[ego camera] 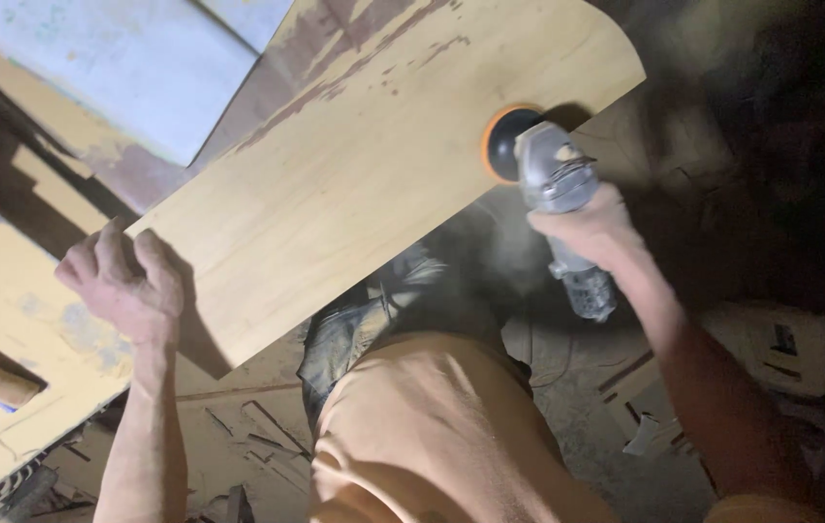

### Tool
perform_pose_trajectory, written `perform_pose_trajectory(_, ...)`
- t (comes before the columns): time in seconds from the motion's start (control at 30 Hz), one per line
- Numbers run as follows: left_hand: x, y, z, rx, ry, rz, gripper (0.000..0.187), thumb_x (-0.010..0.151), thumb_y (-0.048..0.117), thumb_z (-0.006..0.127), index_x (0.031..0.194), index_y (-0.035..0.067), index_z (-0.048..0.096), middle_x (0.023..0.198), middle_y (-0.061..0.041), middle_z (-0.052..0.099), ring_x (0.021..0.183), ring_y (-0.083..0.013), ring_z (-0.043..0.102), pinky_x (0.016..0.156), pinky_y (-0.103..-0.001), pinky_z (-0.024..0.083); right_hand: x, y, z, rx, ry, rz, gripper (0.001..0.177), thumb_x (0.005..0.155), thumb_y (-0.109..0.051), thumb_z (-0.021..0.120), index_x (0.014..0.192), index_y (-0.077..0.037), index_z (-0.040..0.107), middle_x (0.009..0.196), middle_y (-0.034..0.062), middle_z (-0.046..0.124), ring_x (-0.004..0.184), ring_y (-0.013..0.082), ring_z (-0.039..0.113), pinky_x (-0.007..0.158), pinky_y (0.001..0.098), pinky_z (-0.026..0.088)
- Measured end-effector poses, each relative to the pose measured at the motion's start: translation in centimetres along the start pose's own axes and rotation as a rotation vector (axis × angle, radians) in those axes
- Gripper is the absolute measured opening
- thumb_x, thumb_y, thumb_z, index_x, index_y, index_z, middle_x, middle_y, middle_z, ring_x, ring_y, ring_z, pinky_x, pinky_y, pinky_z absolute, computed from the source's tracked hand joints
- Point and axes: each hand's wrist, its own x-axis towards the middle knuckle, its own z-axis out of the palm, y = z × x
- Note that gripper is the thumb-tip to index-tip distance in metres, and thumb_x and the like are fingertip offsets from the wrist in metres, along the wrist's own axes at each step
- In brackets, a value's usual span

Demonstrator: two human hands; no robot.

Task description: Sanding a wooden board using a power sander on a workbench

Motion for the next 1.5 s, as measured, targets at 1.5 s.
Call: perform_pose_trajectory(1.5,-2.1,-0.1,0.2,-0.647,0.01,-0.729,0.022,0.09,0.002,0.069,0.11,-0.002,0.078,0.098,-0.023,0.064,0.099,-0.0417,0.063,0.096,-0.048,0.049,-5.3,-9.7,8.4,-0.211,0.004,-0.244,0.035,0.06,-0.035,0.087,0.088,-0.017,0.076,0.085,-0.0002,0.068,0.086,0.0144,0.065,0.075,0.0369,0.052)
